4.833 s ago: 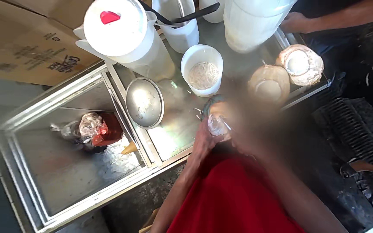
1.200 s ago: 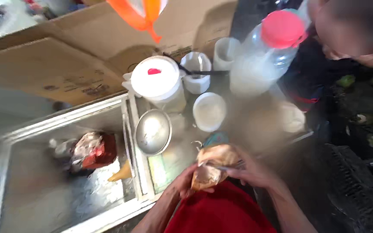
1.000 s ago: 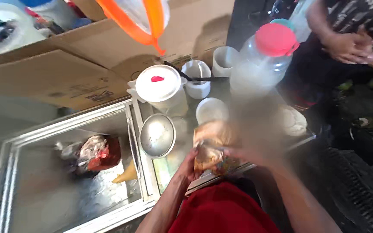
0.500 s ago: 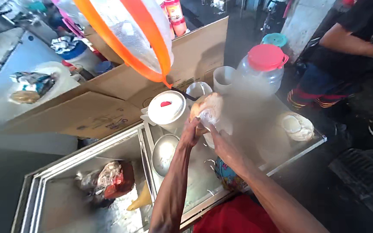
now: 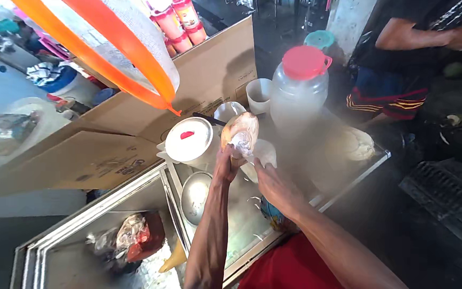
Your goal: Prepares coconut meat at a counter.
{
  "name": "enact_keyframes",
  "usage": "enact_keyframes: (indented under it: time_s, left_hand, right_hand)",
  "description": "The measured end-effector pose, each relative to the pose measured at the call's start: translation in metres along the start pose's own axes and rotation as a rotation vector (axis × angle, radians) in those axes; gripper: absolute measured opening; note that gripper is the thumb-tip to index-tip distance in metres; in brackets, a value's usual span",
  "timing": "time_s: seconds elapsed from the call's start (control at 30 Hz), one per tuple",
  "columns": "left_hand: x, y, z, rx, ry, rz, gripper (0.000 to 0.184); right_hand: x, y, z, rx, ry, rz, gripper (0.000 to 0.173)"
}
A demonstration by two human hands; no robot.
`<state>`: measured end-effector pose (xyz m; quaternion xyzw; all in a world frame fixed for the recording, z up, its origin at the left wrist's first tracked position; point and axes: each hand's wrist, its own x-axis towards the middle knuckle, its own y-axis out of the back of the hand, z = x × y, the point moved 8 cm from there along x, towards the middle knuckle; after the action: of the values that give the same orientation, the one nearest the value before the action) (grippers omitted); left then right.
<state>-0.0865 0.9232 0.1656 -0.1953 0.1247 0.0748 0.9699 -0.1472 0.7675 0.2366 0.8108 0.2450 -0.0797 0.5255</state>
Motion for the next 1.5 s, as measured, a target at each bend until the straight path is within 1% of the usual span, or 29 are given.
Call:
enact_keyframes:
  time_s: [0.07,0.13,0.2,0.23,0.3,0.33,0.4,0.47,0.5,0.53,0.6,0.63,0.67,0.73,0.77,0.8,0.9,0.97,1.0,1.03,1.13,1.2,1.23,1.27,1.3,1.33,1.37,1.4,1.5]
  left_hand:
    - [-0.003,-0.002,-0.004,-0.034,0.019,-0.016,0.053]
    - [-0.006,-0.009,-0.001,-0.055,0.009,-0.014,0.051]
    - [-0.006,-0.011,0.003,-0.031,-0.024,0.012,0.044]
    - [-0.003,-0.008,0.005,-0.011,-0.032,0.017,0.049]
    - [0.000,-0.004,0.003,0.001,-0.022,0.027,0.058]
    - [0.000,-0.002,-0.001,-0.007,-0.009,0.034,0.057]
    - [-0.002,-0.004,-0.006,-0.041,0.020,0.014,0.057]
    - [-0.003,-0.016,-0.005,-0.082,0.028,-0.022,0.046]
    - [-0.004,-0.020,-0.003,-0.093,0.026,-0.039,0.043]
    - [-0.004,-0.020,-0.003,-0.087,0.023,-0.050,0.044]
    - [-0.001,-0.012,-0.001,-0.039,0.009,-0.033,0.053]
    - [0.001,-0.008,-0.003,-0.028,0.013,-0.013,0.054]
    - [0.002,-0.007,-0.004,-0.034,0.017,-0.002,0.052]
    - [0.001,-0.008,-0.007,-0.055,0.019,-0.005,0.048]
    - [-0.001,-0.012,-0.007,-0.067,0.015,-0.019,0.046]
    - [-0.003,-0.016,-0.006,-0.071,0.008,-0.036,0.045]
    - [0.000,-0.022,0.001,-0.055,-0.013,-0.070,0.047]
    - [-0.001,-0.015,-0.004,-0.038,0.001,-0.025,0.053]
    - [0.000,-0.012,-0.006,-0.053,0.010,0.004,0.051]
    - [0.001,-0.012,-0.007,-0.075,0.017,0.027,0.046]
    - [0.001,-0.013,-0.009,-0.153,0.044,0.009,0.045]
    - [-0.003,-0.022,-0.006,-0.183,0.028,-0.053,0.039]
    - [-0.004,-0.025,-0.005,-0.178,0.012,-0.084,0.038]
    - [-0.005,-0.025,-0.003,-0.160,-0.007,-0.103,0.040]
    - [-0.005,-0.022,-0.003,-0.132,-0.025,-0.104,0.049]
    - [-0.004,-0.018,-0.005,-0.110,-0.033,-0.097,0.062]
    - [-0.003,-0.017,-0.006,-0.098,-0.035,-0.084,0.071]
    - [-0.001,-0.017,-0.005,-0.101,-0.034,-0.076,0.072]
    - [-0.006,-0.023,-0.004,-0.082,-0.033,-0.053,0.060]
  right_hand:
    - [0.003,0.015,0.000,0.040,0.021,0.063,0.047]
    - [0.014,0.015,-0.001,0.070,0.040,0.151,0.051]
    - [0.015,-0.001,0.000,0.034,0.044,0.122,0.058]
    - [0.008,-0.004,0.001,0.013,0.031,0.070,0.059]
    - [-0.005,0.008,0.002,0.000,0.007,0.022,0.054]
    - [-0.007,0.015,0.001,0.009,0.010,0.042,0.051]
    - [0.001,0.019,-0.002,0.049,0.039,0.151,0.050]
    - [0.015,0.011,-0.002,0.071,0.068,0.231,0.053]
    - [0.016,0.002,0.000,0.060,0.071,0.203,0.056]
    - [0.012,-0.004,0.002,0.036,0.063,0.141,0.059]
    - [-0.001,-0.002,0.007,-0.028,0.024,0.026,0.060]
    - [-0.005,0.003,0.009,-0.042,0.007,0.006,0.059]
    - [-0.006,0.011,0.010,-0.037,-0.001,0.017,0.057]
    - [0.001,0.020,0.005,0.012,0.018,0.130,0.055]
    - [0.008,0.019,0.003,0.038,0.034,0.197,0.054]
    - [0.013,0.013,0.001,0.050,0.043,0.218,0.056]
    - [0.011,0.001,0.003,0.012,0.017,0.096,0.061]
    - [-0.001,0.005,0.006,-0.012,-0.010,0.013,0.058]
    - [-0.004,0.011,0.008,-0.016,-0.025,-0.004,0.056]
    - [-0.004,0.018,0.010,-0.006,-0.033,0.008,0.053]
    - [0.007,0.025,0.005,0.105,0.018,0.125,0.050]
    - [0.017,0.011,0.002,0.170,0.058,0.160,0.050]
    - [0.017,0.004,0.002,0.128,0.058,0.154,0.052]
    - [0.012,0.001,0.003,0.064,0.045,0.125,0.055]
    - [0.003,0.002,0.004,0.000,0.024,0.081,0.057]
    - [-0.004,0.007,0.006,-0.044,0.003,0.046,0.056]
    - [-0.007,0.014,0.006,-0.054,-0.007,0.044,0.055]
    - [-0.006,0.020,0.005,-0.034,-0.004,0.073,0.053]
    - [0.008,0.011,0.000,0.042,0.031,0.203,0.054]
